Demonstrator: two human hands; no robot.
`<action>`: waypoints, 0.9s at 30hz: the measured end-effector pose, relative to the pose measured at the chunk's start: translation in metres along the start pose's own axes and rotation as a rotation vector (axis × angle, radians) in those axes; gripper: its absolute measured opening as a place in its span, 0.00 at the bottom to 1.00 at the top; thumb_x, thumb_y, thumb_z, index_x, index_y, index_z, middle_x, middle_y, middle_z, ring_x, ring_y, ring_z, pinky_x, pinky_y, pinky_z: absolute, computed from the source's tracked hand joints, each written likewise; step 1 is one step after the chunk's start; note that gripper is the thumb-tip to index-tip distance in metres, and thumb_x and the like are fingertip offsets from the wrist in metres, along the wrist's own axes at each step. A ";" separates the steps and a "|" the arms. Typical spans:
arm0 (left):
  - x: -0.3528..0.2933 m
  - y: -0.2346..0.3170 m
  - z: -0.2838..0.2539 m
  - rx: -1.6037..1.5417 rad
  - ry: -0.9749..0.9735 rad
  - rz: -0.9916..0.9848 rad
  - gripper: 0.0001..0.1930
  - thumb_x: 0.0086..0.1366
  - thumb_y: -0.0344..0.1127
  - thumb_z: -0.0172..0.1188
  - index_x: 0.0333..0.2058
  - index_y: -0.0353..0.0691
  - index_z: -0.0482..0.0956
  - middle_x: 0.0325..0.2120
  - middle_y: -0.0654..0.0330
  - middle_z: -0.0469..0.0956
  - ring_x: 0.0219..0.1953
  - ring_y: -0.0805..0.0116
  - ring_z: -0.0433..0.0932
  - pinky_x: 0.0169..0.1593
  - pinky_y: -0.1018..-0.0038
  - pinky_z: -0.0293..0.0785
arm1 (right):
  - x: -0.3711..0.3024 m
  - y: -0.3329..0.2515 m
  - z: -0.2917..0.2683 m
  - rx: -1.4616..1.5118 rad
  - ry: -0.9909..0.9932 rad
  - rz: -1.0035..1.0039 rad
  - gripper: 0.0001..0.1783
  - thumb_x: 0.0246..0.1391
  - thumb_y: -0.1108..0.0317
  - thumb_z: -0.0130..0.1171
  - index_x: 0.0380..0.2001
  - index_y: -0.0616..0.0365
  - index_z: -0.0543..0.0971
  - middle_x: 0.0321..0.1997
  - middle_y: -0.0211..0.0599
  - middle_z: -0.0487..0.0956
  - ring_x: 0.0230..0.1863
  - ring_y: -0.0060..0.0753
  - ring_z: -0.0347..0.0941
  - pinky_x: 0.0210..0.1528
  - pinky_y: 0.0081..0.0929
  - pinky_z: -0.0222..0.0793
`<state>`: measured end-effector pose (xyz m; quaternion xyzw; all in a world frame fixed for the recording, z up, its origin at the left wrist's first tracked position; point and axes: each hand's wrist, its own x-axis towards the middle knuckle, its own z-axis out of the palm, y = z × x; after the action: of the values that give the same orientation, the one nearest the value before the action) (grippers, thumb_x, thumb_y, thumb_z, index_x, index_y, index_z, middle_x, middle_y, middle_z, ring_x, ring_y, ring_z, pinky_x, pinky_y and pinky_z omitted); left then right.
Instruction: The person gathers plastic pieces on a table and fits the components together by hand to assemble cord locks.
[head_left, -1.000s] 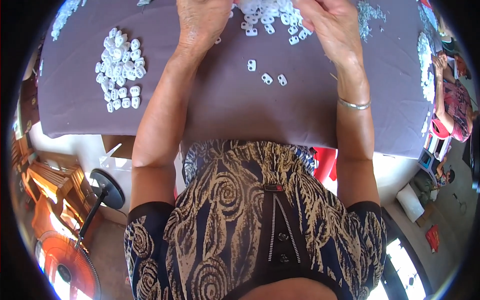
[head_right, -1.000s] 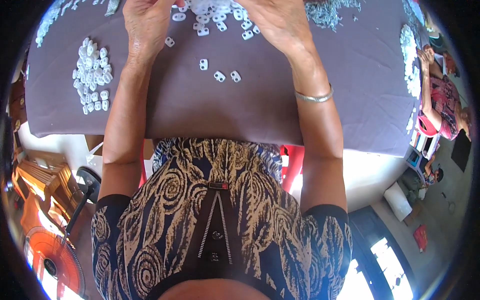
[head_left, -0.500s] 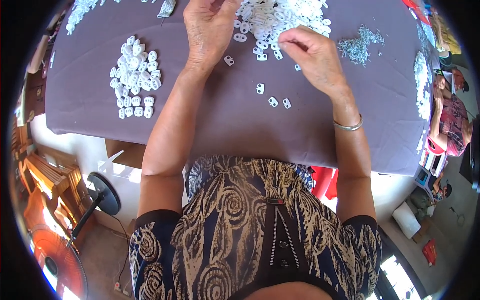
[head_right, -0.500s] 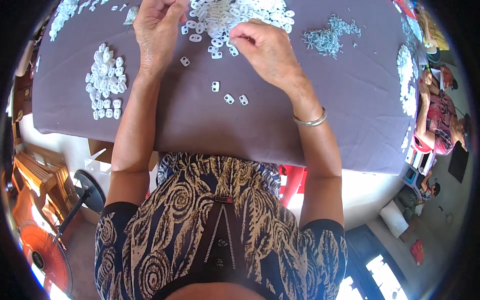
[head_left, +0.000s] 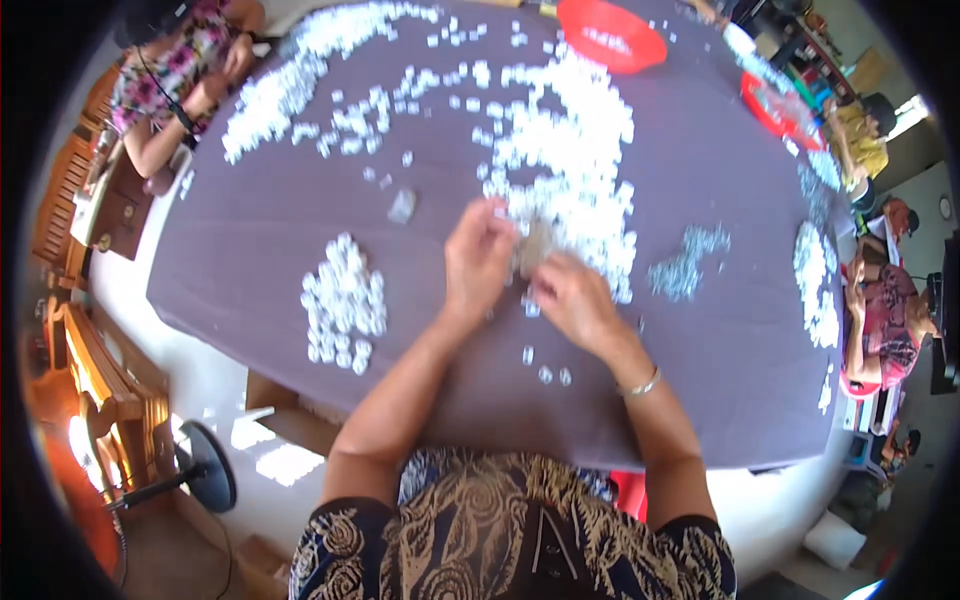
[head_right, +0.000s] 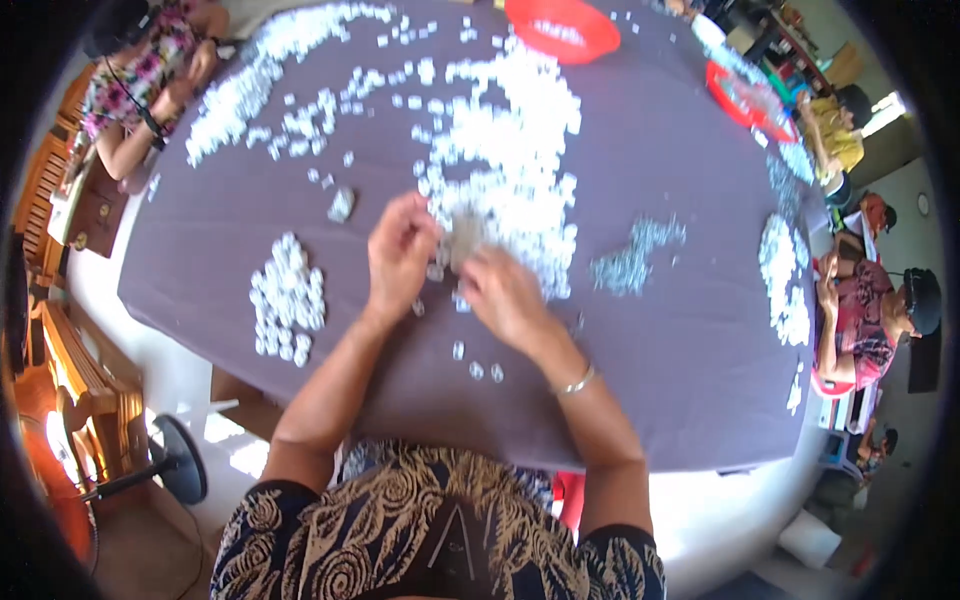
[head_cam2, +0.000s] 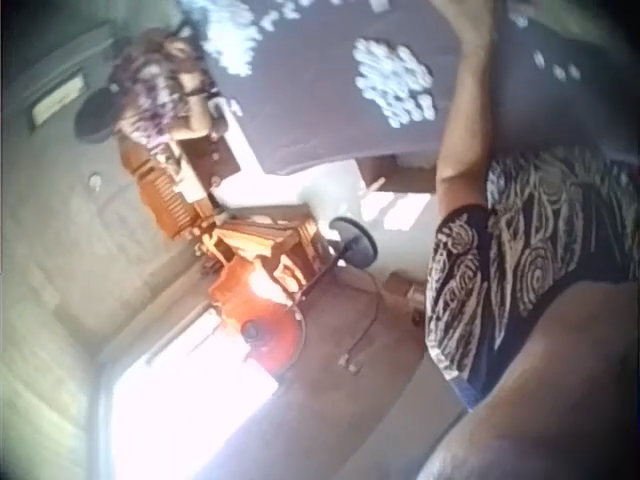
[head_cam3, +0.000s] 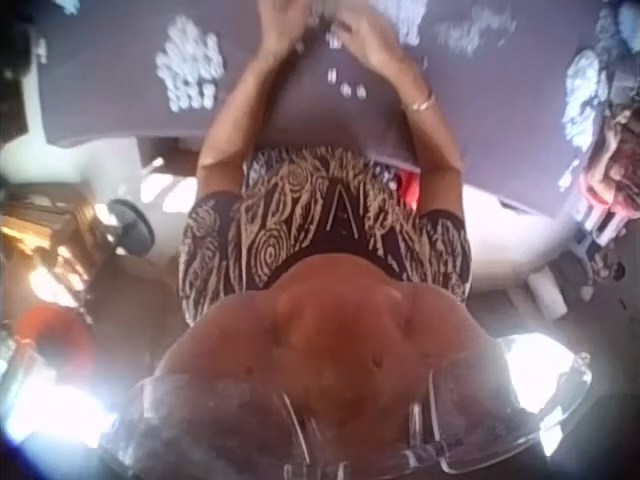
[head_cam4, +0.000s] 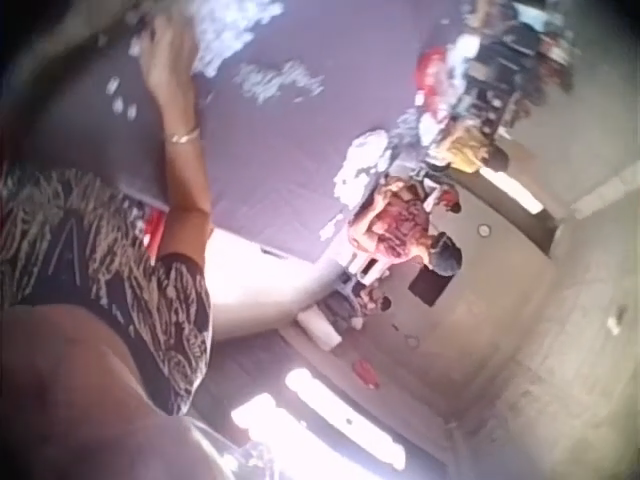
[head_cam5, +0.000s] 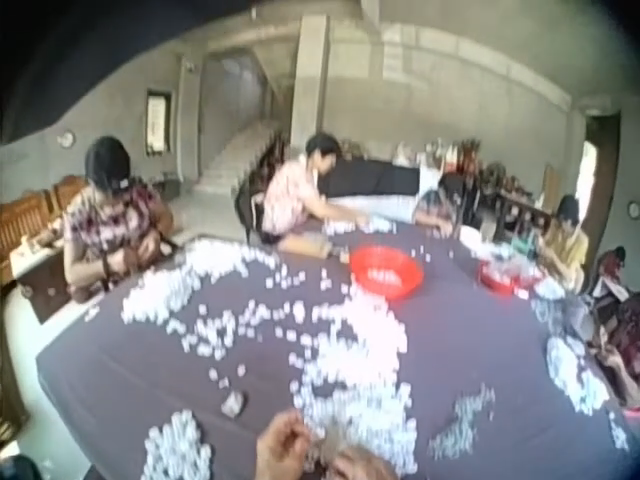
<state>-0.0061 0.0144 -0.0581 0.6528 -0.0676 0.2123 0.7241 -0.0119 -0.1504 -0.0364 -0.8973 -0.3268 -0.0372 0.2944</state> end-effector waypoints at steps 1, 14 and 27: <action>-0.003 0.002 0.001 0.001 -0.007 -0.026 0.16 0.60 0.19 0.52 0.48 0.34 0.68 0.27 0.66 0.73 0.26 0.84 0.68 0.29 0.85 0.67 | -0.002 0.000 0.003 -0.007 0.043 -0.028 0.06 0.43 0.72 0.60 0.26 0.58 0.74 0.29 0.39 0.73 0.31 0.45 0.71 0.32 0.38 0.70; -0.003 0.004 0.003 -0.092 -0.040 -0.159 0.15 0.62 0.19 0.52 0.47 0.37 0.69 0.31 0.69 0.70 0.32 0.85 0.66 0.35 0.87 0.65 | -0.003 -0.007 -0.002 0.096 0.018 -0.014 0.05 0.46 0.75 0.56 0.27 0.60 0.71 0.30 0.43 0.74 0.31 0.50 0.73 0.32 0.40 0.70; -0.004 -0.002 0.004 -0.061 -0.030 -0.151 0.14 0.62 0.20 0.53 0.46 0.37 0.70 0.29 0.70 0.69 0.32 0.84 0.67 0.38 0.86 0.65 | -0.016 -0.022 0.007 -0.105 0.002 -0.197 0.05 0.42 0.81 0.52 0.25 0.61 0.71 0.28 0.40 0.68 0.34 0.43 0.68 0.37 0.35 0.69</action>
<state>-0.0081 0.0093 -0.0606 0.6368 -0.0353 0.1449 0.7565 -0.0390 -0.1420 -0.0348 -0.8749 -0.4108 -0.0841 0.2423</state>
